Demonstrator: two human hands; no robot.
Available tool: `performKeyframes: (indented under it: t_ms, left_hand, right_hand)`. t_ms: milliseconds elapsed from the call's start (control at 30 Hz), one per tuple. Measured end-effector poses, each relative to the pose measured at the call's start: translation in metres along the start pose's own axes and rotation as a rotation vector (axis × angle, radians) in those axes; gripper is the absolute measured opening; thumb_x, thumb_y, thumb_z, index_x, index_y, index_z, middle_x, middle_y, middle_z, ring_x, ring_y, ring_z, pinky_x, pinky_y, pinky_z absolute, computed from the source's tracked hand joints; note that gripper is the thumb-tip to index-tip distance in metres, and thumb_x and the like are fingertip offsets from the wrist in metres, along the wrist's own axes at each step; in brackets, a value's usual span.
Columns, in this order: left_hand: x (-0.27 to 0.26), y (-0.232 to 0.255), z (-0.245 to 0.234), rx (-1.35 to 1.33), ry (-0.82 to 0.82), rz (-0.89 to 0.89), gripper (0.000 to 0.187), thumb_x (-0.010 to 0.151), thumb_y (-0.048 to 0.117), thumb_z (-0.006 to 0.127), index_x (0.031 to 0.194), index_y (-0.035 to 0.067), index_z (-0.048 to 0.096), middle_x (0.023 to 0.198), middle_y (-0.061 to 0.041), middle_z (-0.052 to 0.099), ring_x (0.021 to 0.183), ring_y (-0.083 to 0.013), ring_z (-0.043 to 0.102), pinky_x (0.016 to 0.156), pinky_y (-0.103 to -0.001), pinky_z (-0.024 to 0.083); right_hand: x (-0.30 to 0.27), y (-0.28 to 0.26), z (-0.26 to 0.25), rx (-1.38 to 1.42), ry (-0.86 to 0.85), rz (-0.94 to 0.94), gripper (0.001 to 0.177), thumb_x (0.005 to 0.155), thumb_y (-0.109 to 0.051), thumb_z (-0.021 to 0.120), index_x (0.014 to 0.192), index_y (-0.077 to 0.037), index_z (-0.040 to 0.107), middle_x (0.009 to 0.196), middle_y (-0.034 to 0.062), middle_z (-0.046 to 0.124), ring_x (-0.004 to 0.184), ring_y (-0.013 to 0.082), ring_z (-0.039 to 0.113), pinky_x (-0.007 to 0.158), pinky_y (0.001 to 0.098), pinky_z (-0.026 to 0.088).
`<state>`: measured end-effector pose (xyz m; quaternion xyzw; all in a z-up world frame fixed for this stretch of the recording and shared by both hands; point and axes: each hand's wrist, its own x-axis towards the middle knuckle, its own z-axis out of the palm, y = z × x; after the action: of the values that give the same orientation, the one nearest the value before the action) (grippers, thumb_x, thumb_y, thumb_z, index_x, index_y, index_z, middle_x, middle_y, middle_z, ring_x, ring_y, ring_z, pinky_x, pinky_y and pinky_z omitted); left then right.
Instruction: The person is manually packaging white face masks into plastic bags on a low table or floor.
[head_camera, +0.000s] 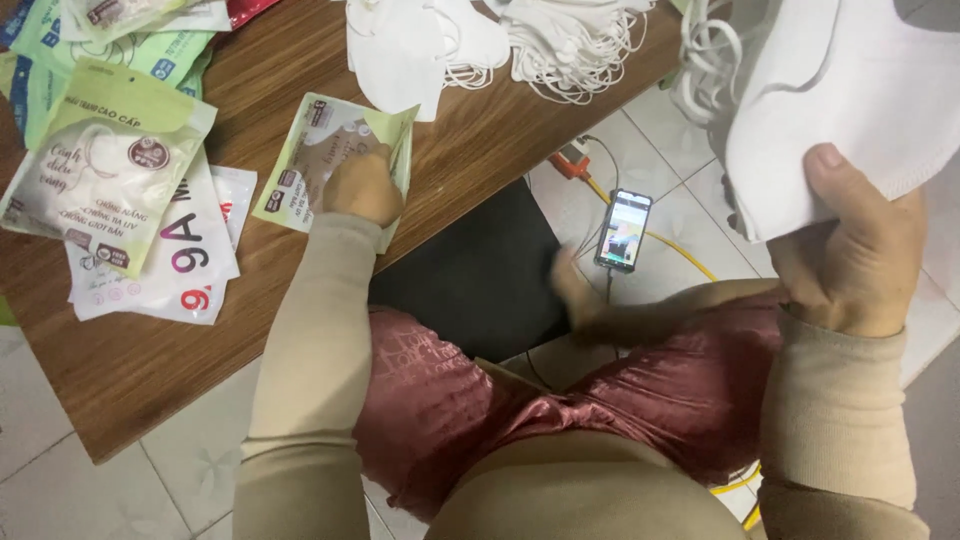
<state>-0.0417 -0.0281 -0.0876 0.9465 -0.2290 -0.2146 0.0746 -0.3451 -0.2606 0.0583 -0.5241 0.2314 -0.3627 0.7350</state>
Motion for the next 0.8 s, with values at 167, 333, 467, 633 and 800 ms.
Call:
performKeyframes:
  t_ms: [167,333,467,633,800]
  left_hand:
    - [-0.008,0.011,-0.010,0.010,0.080,0.024,0.040,0.088,0.001,0.050,0.125,0.009,0.063,0.102,-0.022,0.070,0.096,-0.0444,0.066,0.080,-0.057,0.054]
    - [-0.003,0.013,-0.016,-0.016,0.115,-0.035,0.040,0.087,0.005,0.050,0.124,0.010,0.065,0.104,-0.026,0.068,0.095,-0.0475,0.065,0.076,-0.060,0.054]
    - [0.016,0.006,-0.004,-0.133,0.249,-0.011,0.032,0.091,0.007,0.054,0.120,0.008,0.066,0.102,-0.026,0.067,0.096,-0.0456,0.065,0.079,-0.058,0.052]
    - [0.054,0.004,0.002,-0.275,0.389,0.091,0.023,0.095,0.009,0.059,0.116,0.004,0.069,0.099,-0.026,0.067,0.096,-0.0432,0.065,0.081,-0.056,0.050]
    - [0.047,-0.053,0.021,-0.486,0.573,0.195,0.016,0.101,0.013,0.065,0.110,0.000,0.071,0.095,-0.027,0.066,0.097,-0.0400,0.065,0.085,-0.052,0.047]
  right_hand:
    - [0.019,0.006,-0.009,0.032,0.055,0.013,0.078,0.081,-0.011,0.076,0.155,-0.008,0.052,0.140,0.0056,0.071,0.131,0.0241,0.073,0.109,0.0404,0.068]
    - [0.041,0.044,-0.001,0.118,-0.026,0.062,0.071,0.082,-0.002,0.072,0.150,-0.010,0.052,0.144,0.0098,0.067,0.128,0.0256,0.069,0.115,0.0440,0.061]
    - [0.039,0.098,0.043,0.009,-0.033,0.399,0.061,0.082,-0.005,0.079,0.139,-0.003,0.059,0.128,0.0155,0.068,0.125,0.0367,0.065,0.110,0.0566,0.050]
    - [0.039,0.156,0.134,0.118,-0.159,0.598,0.074,0.068,-0.006,0.091,0.135,0.005,0.059,0.114,0.0148,0.069,0.109,0.0342,0.068,0.103,0.0503,0.053]
    - [0.074,0.252,0.127,-0.107,-0.565,0.370,0.055,0.097,-0.024,0.074,0.144,-0.004,0.054,0.127,0.0195,0.068,0.117,0.0327,0.067,0.100,0.0569,0.056]
